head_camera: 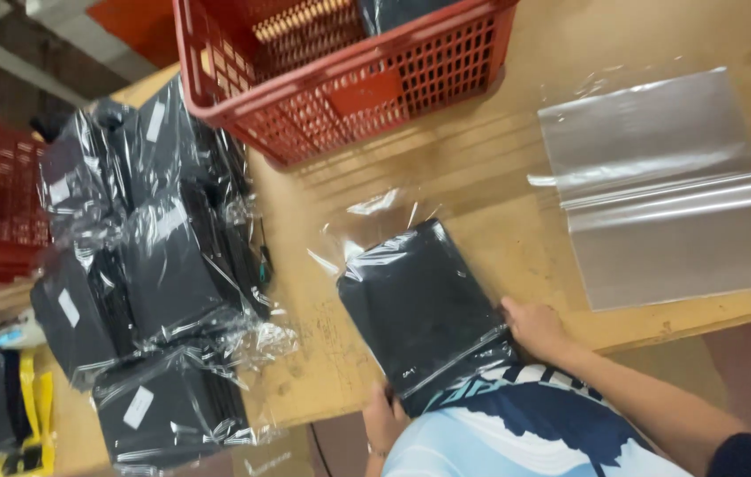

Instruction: The person repeatedly takes black rectangular items from a red basket, places them on a table, wraps each in a clear plastic bag, and returns the wrapped items to the basket. The process is repeated multiple times throughout the clip.

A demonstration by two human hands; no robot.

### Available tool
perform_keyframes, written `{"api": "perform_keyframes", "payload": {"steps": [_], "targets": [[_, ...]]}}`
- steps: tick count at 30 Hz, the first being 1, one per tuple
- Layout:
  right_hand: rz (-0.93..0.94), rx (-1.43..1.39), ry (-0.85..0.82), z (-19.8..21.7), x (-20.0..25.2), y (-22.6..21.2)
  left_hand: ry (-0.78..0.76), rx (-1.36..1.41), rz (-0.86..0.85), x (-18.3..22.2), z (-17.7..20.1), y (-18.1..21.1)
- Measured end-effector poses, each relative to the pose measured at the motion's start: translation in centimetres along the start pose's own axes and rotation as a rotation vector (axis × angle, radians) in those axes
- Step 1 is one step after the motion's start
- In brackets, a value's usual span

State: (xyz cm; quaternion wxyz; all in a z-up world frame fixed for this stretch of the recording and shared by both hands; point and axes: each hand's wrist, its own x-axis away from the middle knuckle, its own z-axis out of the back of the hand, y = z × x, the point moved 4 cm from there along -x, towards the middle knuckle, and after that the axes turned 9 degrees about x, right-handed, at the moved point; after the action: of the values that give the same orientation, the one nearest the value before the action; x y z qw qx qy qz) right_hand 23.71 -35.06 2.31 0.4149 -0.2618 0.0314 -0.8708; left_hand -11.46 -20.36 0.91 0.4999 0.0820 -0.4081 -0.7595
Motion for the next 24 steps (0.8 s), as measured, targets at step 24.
{"api": "perform_keyframes", "payload": {"steps": [24], "targets": [[0.411, -0.333, 0.58, 32.0, 4.5, -8.9, 0.343, 0.516, -0.464, -4.6, 25.2, 27.3]]}}
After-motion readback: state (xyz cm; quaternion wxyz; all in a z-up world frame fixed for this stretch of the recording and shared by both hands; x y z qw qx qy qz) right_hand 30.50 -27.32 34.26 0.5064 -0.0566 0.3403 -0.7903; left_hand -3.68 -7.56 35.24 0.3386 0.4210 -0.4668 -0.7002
